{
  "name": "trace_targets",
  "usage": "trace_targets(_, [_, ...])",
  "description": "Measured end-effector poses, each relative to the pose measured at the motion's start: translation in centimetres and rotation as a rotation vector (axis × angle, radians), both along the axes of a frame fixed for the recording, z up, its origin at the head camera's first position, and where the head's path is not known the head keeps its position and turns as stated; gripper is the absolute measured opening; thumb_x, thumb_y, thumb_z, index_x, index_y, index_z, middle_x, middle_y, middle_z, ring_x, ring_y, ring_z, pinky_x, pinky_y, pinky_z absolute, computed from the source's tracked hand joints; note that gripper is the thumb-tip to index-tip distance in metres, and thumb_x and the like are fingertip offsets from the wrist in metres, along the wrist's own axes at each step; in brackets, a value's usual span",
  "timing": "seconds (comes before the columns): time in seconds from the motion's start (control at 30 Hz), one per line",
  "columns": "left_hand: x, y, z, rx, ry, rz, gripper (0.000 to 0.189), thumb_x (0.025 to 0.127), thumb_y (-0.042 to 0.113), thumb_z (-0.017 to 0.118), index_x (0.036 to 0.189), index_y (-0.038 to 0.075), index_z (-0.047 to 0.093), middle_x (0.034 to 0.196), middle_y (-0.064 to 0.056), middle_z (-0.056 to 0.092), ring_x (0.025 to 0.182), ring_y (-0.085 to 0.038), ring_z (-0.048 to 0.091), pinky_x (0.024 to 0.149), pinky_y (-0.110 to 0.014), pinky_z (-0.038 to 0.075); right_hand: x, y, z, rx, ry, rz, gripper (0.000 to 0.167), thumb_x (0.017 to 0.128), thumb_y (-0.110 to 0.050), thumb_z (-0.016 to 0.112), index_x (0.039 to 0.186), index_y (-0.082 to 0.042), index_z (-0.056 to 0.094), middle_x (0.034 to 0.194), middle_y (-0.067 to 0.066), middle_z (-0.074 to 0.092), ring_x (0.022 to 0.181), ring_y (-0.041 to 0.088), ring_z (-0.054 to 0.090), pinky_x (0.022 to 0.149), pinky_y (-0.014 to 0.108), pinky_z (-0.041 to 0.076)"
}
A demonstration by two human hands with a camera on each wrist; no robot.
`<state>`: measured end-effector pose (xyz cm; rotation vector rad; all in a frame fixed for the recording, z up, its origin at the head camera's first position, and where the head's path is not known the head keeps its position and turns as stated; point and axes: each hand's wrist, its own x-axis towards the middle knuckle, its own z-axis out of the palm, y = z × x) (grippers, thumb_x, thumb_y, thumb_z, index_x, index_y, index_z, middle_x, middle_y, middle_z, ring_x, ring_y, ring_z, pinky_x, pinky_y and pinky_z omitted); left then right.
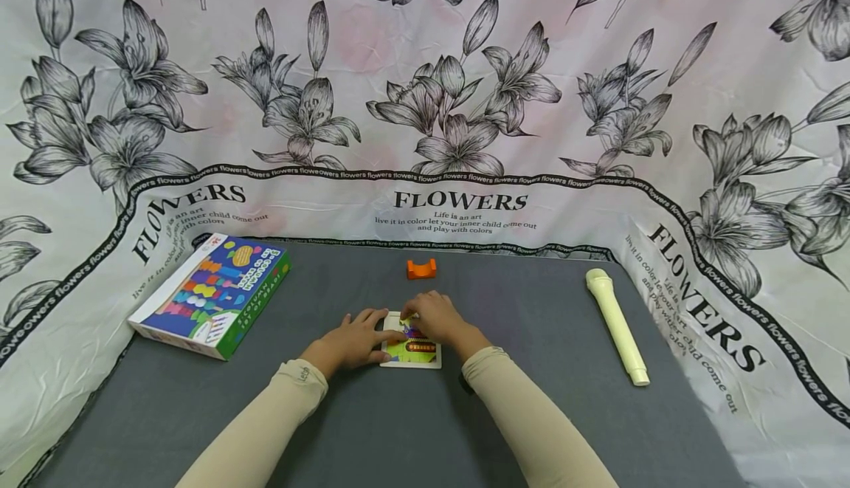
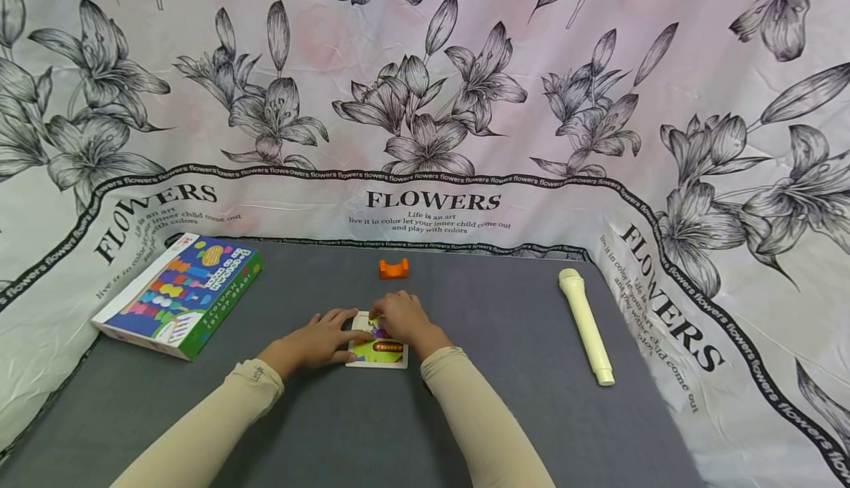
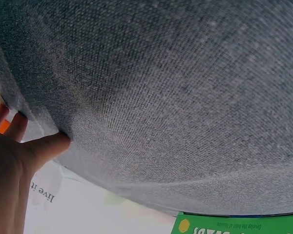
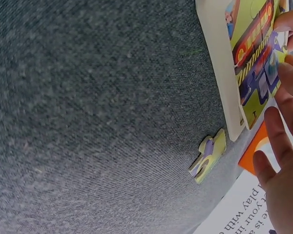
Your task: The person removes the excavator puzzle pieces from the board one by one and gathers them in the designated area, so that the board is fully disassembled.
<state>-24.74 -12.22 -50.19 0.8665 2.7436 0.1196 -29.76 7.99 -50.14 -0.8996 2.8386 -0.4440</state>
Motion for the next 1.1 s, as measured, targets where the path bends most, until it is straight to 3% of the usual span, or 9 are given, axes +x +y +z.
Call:
trace_targets(0.43, [-0.08, -0.22, -0.12, 0.014, -0.007, -0.006, 0.047, 0.097, 0.047, 0.052, 0.143, 0.038, 0.045, 0.156, -0.013, 0.028, 0.142, -0.034, 0.027, 0.103, -0.067, 0.031, -0.66, -0.03, 0.70, 0.038, 0.067, 0.056, 0.022, 0.089, -0.014, 0.071, 0.110, -0.022, 0.075, 0.110, -0.006, 0.071, 0.106, 0.020, 0.061, 0.094, 0.047, 0.045])
trace_targets(0.77, [-0.09, -0.09, -0.20, -0.001, -0.013, -0.003, 0.048, 0.097, 0.048, 0.050, 0.144, 0.039, 0.044, 0.157, -0.012, 0.026, 0.143, -0.033, 0.026, 0.104, -0.067, 0.031, -0.91, 0.06, 0.54, 0.033, 0.015, 0.054, 0.023, 0.091, -0.014, 0.068, 0.112, -0.023, 0.074, 0.113, -0.003, 0.070, 0.110, 0.023, 0.059, 0.095, 0.049, 0.044])
trace_targets(1.1, [-0.13, 0.02, 0.07, -0.012, -0.020, -0.001, 0.053, 0.097, 0.046, 0.052, 0.147, 0.035, 0.041, 0.156, -0.014, 0.027, 0.142, -0.034, 0.026, 0.104, -0.066, 0.031, -1.05, 0.03, 0.03, 0.057, 0.030, 0.084, 0.024, 0.092, -0.014, 0.067, 0.112, -0.024, 0.074, 0.111, -0.003, 0.069, 0.106, 0.022, 0.060, 0.090, 0.048, 0.047])
